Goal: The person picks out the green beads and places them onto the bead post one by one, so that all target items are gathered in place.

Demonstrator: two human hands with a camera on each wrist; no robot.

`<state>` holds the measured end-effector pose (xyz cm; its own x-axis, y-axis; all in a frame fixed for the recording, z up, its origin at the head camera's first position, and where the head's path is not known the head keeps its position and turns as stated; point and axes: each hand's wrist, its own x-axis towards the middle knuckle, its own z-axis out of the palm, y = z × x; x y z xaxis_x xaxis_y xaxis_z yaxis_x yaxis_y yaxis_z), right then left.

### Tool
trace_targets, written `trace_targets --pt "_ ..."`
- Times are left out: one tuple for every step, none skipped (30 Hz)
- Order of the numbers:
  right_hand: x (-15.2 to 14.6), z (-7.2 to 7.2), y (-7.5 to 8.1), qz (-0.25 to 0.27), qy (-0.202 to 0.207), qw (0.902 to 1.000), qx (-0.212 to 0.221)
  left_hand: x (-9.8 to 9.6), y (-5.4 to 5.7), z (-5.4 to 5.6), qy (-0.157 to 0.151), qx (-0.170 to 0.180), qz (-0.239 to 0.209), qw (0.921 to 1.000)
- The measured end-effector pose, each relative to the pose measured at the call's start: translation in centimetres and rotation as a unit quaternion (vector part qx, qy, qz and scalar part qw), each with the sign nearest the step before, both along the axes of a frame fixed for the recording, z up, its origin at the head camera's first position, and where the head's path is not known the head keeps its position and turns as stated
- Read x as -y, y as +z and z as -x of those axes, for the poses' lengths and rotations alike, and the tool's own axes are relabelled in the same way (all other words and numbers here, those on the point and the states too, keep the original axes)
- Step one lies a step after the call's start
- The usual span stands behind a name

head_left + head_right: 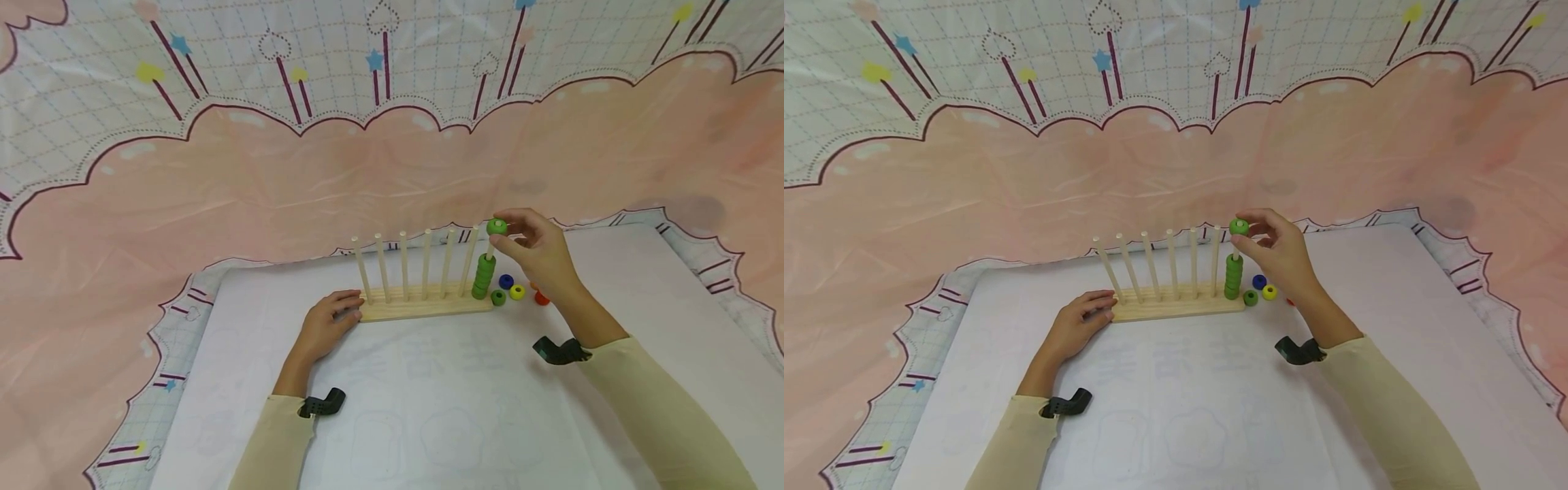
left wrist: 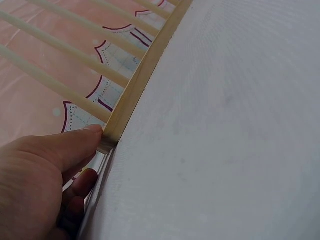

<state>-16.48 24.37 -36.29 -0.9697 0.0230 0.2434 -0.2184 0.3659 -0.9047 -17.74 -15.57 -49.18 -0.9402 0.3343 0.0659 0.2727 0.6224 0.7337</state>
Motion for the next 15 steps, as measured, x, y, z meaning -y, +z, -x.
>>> trace_targets --pt "0.03 0.05 -0.05 0.002 0.002 1.0000 -0.001 0.03 -0.01 0.00 0.000 -0.001 0.001 1.0000" --pt "0.02 0.05 -0.06 0.003 0.003 1.0000 -0.001 0.02 0.00 -0.01 0.001 -0.002 0.002 1.0000" --pt "0.02 0.05 -0.07 0.003 0.004 1.0000 -0.002 0.01 0.01 -0.02 0.001 -0.003 0.002 1.0000" --pt "0.02 0.07 -0.06 0.003 0.005 1.0000 -0.003 0.00 0.02 -0.03 0.001 -0.004 0.003 1.0000" --pt "0.02 0.07 -0.06 0.002 0.004 1.0000 -0.004 -0.01 0.01 -0.04 0.001 -0.005 0.004 1.0000" --pt "0.02 0.08 -0.05 0.002 0.004 1.0000 -0.005 -0.02 0.03 -0.06 0.002 -0.005 0.005 1.0000" --pt "0.02 0.08 -0.04 0.001 0.004 1.0000 -0.005 -0.03 0.06 -0.07 0.002 -0.004 0.005 1.0000" --pt "0.01 0.07 -0.03 0.000 0.004 1.0000 -0.006 -0.04 0.09 -0.10 0.003 -0.003 0.005 1.0000" --pt "0.01 0.07 -0.02 0.000 0.004 1.0000 -0.006 -0.06 0.12 -0.11 0.003 -0.002 0.004 1.0000" --pt "0.01 0.07 0.00 0.001 0.004 1.0000 -0.006 -0.08 0.15 -0.13 0.003 -0.002 0.003 1.0000" --pt "0.00 0.06 0.03 0.001 0.005 1.0000 -0.006 -0.10 0.18 -0.14 0.003 -0.001 0.002 1.0000" --pt "0.00 0.06 0.05 0.002 0.005 1.0000 -0.005 -0.11 0.24 -0.16 0.004 0.000 0.001 1.0000" --pt "0.00 0.05 0.06 0.002 0.005 1.0000 -0.005 -0.11 0.26 -0.18 0.004 0.001 0.001 1.0000" --pt "0.01 0.06 0.09 0.002 0.005 1.0000 -0.005 -0.12 0.28 -0.18 0.004 0.001 0.001 1.0000" --pt "0.02 0.05 0.11 0.002 0.005 1.0000 -0.005 -0.12 0.29 -0.18 0.004 0.001 0.001 1.0000"
